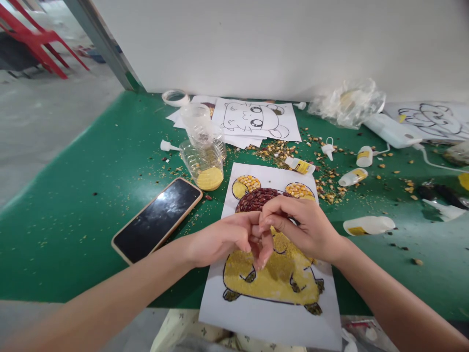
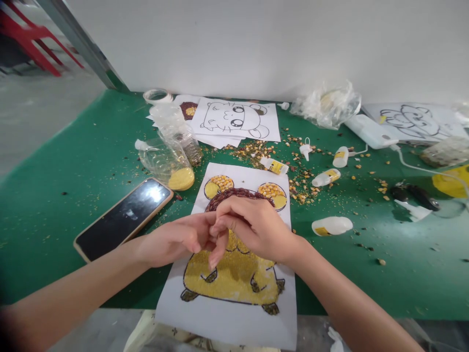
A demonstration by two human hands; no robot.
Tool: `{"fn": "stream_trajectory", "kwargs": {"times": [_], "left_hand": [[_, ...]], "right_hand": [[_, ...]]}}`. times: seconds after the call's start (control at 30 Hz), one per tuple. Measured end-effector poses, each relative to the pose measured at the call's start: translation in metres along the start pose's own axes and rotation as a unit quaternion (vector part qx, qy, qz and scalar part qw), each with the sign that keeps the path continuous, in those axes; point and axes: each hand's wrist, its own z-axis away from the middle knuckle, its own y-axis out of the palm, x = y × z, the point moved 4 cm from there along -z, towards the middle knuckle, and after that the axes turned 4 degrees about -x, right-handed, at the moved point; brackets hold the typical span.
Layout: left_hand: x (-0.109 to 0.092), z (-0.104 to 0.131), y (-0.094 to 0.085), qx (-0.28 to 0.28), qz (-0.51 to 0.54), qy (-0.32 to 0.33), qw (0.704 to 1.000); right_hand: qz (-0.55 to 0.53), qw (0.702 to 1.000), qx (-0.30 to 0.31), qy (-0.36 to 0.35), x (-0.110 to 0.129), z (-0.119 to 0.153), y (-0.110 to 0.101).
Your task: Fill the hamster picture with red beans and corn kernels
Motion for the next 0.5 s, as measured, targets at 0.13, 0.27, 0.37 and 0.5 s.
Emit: {"fn": "stream_trajectory", "kwargs": {"times": [0.13, 0.27, 0.37, 0.5], "left_hand": [[0.0006, 0.0005, 0.0005, -0.001, -0.006, -0.003, 1.0], [-0.0001, 0.0008, 0.0003, -0.002, 0.0, 0.001, 1.0], [-0.0011, 0.0011, 0.0003, 0.0, -0.002, 0.008, 1.0], [-0.0019, 0.0015, 0.0009, -0.002, -0.003, 0.006, 1.0]], "right_hand": [[-0.003, 1.0, -0.017, 0.005, -0.0004, 0.0009, -0.0034], [-0.02, 0.999, -0.03, -0.011, 0.0019, -0.0001, -0.0052], [-0.022, 0.998, -0.036, -0.038, 0.0063, -0.0017, -0.0052], [-0.023, 0.998, -0.032, -0.052, 0.0093, -0.0031, -0.0054]]}}
